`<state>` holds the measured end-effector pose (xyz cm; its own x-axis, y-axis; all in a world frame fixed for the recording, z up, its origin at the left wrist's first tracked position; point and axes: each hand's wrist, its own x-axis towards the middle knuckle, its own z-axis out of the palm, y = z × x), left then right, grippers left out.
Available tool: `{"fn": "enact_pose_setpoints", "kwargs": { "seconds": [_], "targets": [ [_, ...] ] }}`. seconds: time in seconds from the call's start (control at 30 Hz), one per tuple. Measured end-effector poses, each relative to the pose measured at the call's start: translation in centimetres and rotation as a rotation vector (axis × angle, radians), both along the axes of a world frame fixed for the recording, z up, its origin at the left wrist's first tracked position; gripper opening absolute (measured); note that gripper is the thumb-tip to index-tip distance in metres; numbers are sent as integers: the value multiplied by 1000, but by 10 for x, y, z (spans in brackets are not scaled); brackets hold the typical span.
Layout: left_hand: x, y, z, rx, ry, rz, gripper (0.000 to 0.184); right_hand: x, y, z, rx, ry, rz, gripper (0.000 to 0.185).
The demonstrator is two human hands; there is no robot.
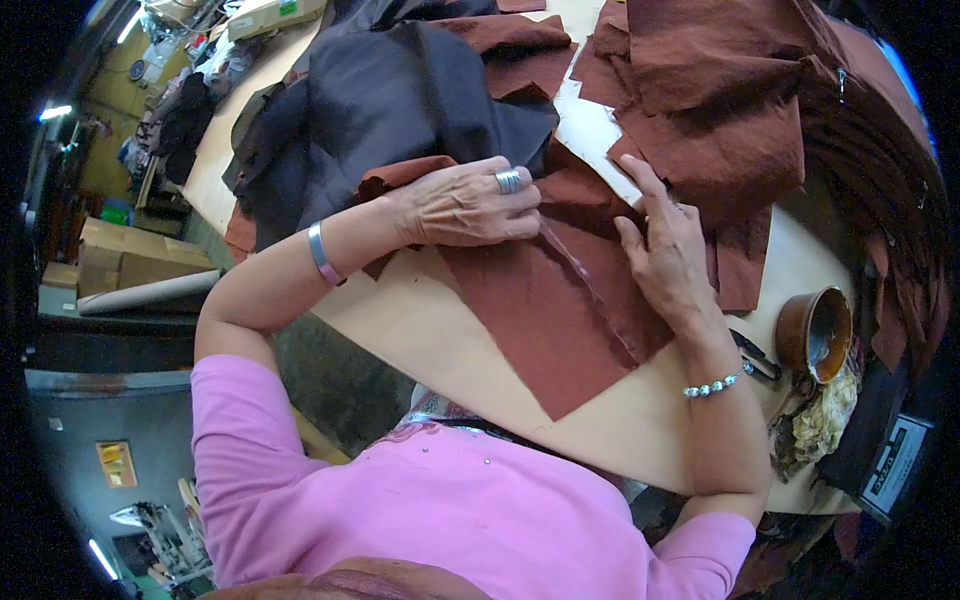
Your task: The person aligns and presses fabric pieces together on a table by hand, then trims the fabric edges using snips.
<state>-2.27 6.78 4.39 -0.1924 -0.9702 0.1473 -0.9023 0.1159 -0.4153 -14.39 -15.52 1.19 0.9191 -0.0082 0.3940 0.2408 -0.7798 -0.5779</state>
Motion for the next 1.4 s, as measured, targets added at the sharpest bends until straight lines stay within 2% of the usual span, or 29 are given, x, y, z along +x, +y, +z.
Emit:
{"fn": "enact_pose_setpoints", "kwargs": {
  "seconds": [0.23, 0.33, 0.43, 0.63, 0.73, 0.83, 1.03, 1.23, 1.37, 1.4],
  "targets": [
    [-1, -4, 4, -32, 48, -43, 9, -1, 0, -4, -40, -18, -3, 63],
    [0, -3, 2, -56, 52, -33, 10, -3, -1, -1, -29, 94, -10, 62],
    [-1, -1, -3, -68, 60, -11, 10, -1, 0, -4, -19, -33, 29, 61],
    [-4, -2, 5, -55, 36, 20, 9, -1, 0, -3, -18, -32, 37, 59],
    [-1, -4, -1, -2, 121, 22, 9, -2, 1, -2, -28, -43, 22, 59],
    [0, -2, -3, 55, 107, -5, 10, -1, 1, -4, -56, -91, 26, 60],
    [4, -4, 4, 53, 84, -116, 12, -1, -2, -3, -73, -24, 36, 59],
    [5, -3, 9, 30, 63, -44, 13, -3, -3, -3, -48, 74, 10, 58],
    [-1, -2, 10, 41, 122, 40, 13, 2, -2, -6, -63, -98, 62, 58],
    [1, -1, 7, 55, 213, 63, 14, 3, -3, -10, -72, -110, 57, 57]
  ]
}}
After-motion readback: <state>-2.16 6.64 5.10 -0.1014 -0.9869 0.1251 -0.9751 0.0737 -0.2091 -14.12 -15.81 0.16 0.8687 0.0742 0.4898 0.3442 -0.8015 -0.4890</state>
